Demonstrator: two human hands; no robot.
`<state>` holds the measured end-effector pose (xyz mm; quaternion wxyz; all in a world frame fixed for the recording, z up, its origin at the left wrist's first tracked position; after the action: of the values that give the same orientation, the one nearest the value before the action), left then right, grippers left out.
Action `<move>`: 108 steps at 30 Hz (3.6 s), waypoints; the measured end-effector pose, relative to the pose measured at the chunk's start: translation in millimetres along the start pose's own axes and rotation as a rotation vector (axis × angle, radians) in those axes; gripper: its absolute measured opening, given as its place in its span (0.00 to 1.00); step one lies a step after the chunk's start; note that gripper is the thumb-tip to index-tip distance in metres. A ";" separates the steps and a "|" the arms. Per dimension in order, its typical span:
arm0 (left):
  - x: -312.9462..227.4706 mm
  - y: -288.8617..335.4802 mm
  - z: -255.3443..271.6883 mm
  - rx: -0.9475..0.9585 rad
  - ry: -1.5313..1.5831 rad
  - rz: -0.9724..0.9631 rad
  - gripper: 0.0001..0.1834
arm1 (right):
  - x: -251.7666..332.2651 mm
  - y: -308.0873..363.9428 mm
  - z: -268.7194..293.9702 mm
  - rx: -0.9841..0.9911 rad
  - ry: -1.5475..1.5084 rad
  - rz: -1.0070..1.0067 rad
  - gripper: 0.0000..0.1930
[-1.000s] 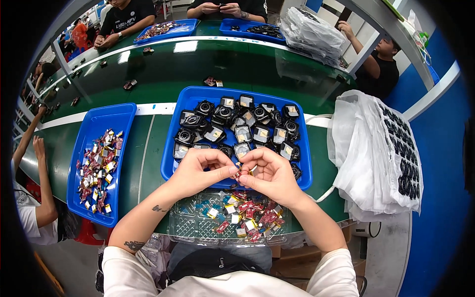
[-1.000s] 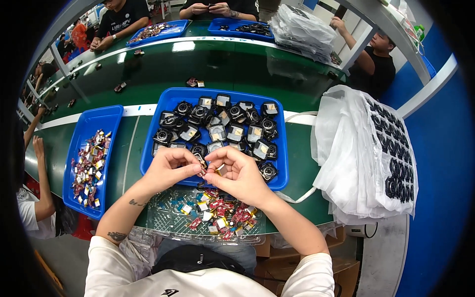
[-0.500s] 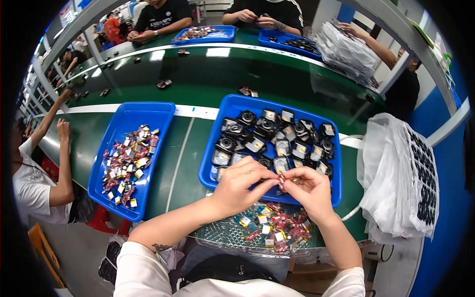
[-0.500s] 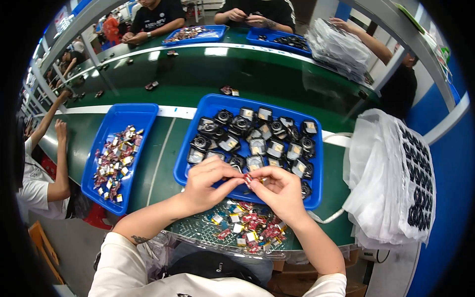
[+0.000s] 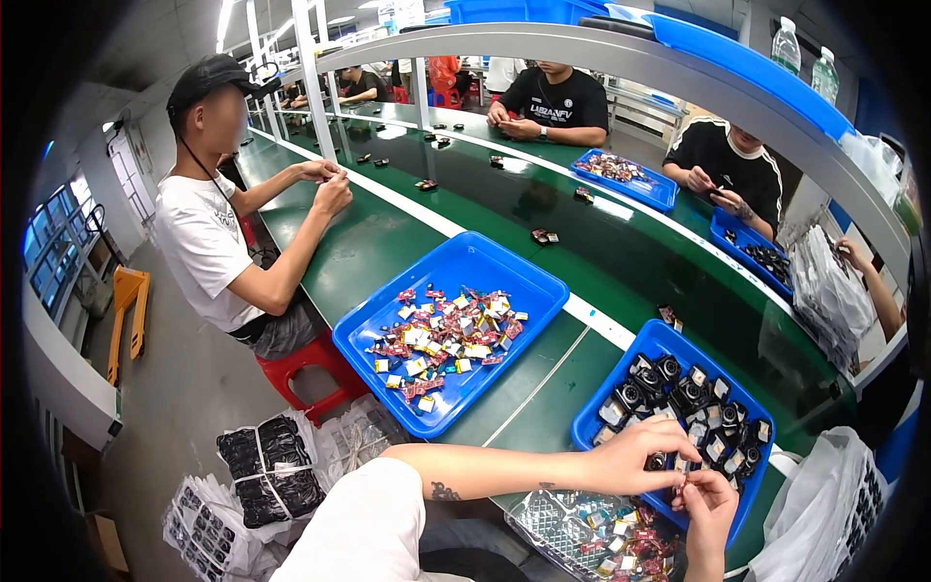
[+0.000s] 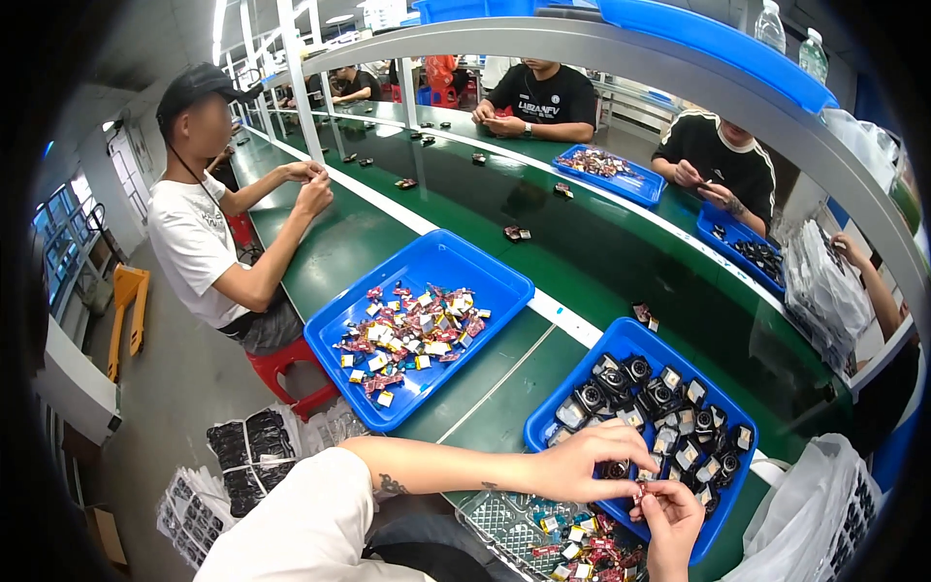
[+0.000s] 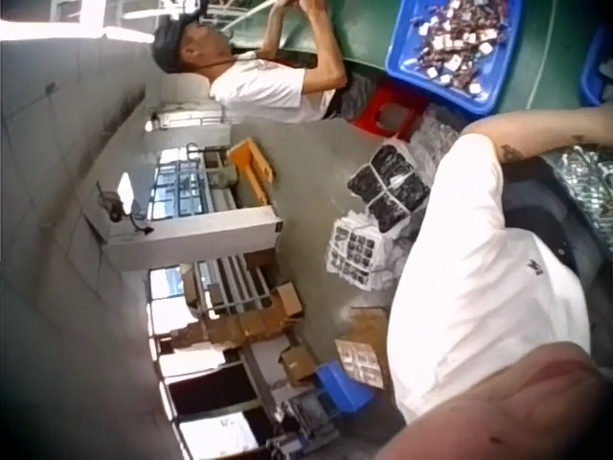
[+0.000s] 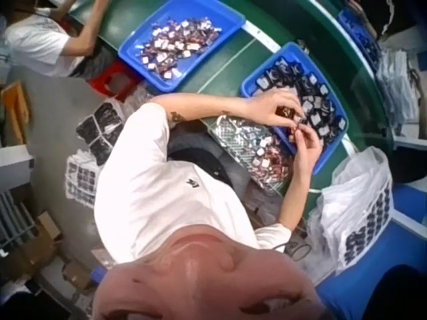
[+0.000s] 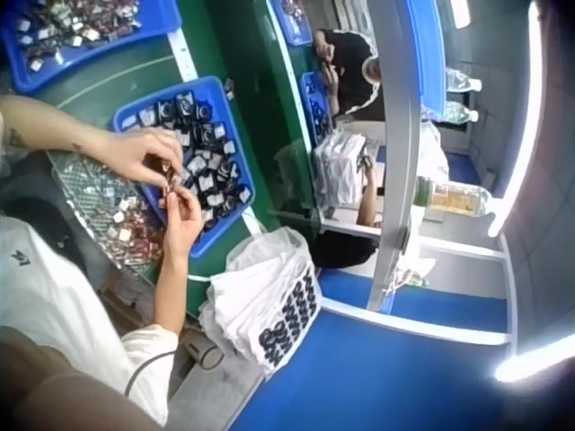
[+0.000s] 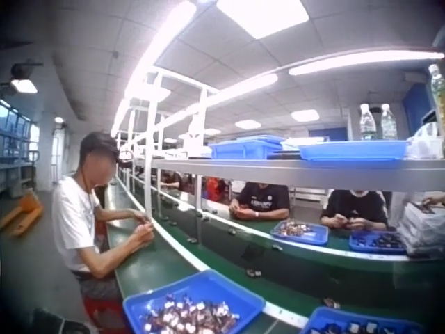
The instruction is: Assembling small electronic components and cleaning the final product with a cloth.
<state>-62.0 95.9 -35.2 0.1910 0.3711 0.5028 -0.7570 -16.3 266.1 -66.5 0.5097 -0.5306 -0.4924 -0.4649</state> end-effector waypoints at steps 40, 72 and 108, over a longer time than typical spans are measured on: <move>-4.6 13.7 -15.9 0.276 0.035 0.009 0.05 | 35.1 9.9 -16.6 0.020 0.459 0.637 0.07; 18.1 14.7 -12.1 0.224 0.269 0.408 0.08 | 13.1 2.3 -3.8 -0.067 0.061 0.208 0.13; 32.1 15.1 -0.3 0.038 0.559 0.473 0.05 | 23.1 -13.3 -14.0 -0.231 1.377 0.491 0.17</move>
<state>-72.8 92.4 -68.8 0.2091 0.6733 0.4215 -0.5703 -27.6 253.2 -41.7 0.7335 -0.2641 0.1237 -0.6139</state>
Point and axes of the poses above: each hand's wrist, its own y-axis away from the middle knuckle, its own z-axis out of the back of the hand, x = y × z, the point moved 5 cm from there along -y, towards the middle knuckle, and after that the axes turned 3 degrees about z, right-handed, at the moved point
